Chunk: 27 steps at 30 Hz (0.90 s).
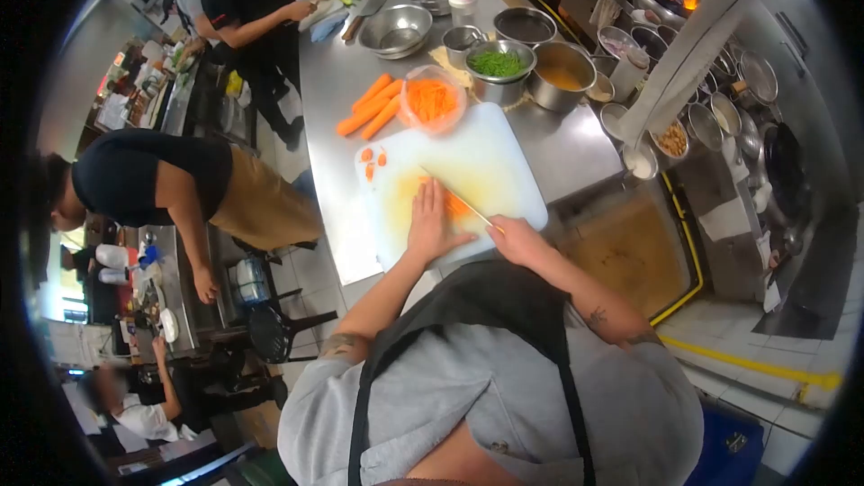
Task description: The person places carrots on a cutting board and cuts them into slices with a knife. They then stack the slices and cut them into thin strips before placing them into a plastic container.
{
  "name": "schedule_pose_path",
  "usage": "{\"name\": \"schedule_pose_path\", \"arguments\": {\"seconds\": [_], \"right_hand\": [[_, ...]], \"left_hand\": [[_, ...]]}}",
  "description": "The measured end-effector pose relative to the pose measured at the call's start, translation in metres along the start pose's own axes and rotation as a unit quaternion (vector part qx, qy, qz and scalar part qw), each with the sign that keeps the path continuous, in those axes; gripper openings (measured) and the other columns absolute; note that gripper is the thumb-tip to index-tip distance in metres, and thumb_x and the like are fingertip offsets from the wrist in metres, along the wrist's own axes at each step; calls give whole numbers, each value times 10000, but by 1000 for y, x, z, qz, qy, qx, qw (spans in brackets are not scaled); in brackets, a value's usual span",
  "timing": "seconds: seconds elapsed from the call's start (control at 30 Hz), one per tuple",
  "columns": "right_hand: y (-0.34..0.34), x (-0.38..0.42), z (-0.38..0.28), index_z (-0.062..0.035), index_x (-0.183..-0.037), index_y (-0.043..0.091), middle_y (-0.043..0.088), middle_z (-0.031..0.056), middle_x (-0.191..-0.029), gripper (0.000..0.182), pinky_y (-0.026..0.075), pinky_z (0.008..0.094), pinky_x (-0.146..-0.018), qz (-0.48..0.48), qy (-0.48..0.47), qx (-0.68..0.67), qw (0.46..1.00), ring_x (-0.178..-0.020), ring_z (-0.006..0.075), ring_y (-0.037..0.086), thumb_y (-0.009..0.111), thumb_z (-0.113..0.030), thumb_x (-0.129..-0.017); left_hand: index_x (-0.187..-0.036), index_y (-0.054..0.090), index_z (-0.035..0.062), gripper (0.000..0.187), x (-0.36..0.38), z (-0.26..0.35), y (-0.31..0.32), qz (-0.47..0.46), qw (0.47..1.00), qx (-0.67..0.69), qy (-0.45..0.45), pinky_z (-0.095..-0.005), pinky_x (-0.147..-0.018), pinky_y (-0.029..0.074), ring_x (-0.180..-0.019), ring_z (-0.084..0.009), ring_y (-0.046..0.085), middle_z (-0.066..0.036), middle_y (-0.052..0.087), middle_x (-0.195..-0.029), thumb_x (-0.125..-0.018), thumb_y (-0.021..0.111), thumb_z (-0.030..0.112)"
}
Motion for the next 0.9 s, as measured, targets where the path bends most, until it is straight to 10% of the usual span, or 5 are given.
{"name": "schedule_pose_path", "arguments": {"seconds": [0.07,0.17,0.27,0.9], "right_hand": [[2,-1,10,-3,-1056,654,692,288,-955,290,528,556,-828,-15,1,-13,1000,-951,537,633,558,-276,-1054],[-16,15,10,-45,-1059,608,649,115,-736,290,518,388,-514,6,211,-162,964,-560,242,636,509,-313,-1107],[-21,28,63,-85,-1107,586,591,40,-722,268,457,295,-428,35,232,-273,933,-496,104,540,479,-330,-1126],[93,12,-33,-89,-1052,533,606,69,-717,253,475,302,-415,13,273,-271,923,-471,124,540,438,-310,-1131]], "left_hand": [[-1644,176,-72,1440,-10,7,-5,21,998,-40,-38,-621,-1256,249,-1560,-521,233,-322,251,-1684,-639,921,640],[-1627,252,-59,1332,-27,1,-1,61,995,-31,-69,-603,-1261,258,-1546,-514,273,-319,315,-1657,-677,915,598],[-1572,389,-43,1131,-40,-14,4,61,997,30,-25,-561,-1263,287,-1526,-489,334,-306,415,-1601,-735,899,521],[-1382,610,-64,460,-28,1,30,193,960,181,-85,-516,-1180,399,-1375,-474,491,-297,554,-1459,-983,643,163]]}}
Point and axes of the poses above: each hand's wrist, its own x-axis away from the middle knuckle, its own y-axis out of the palm, z = x × y, the point moved 3 cm from there along -x, towards the middle knuckle
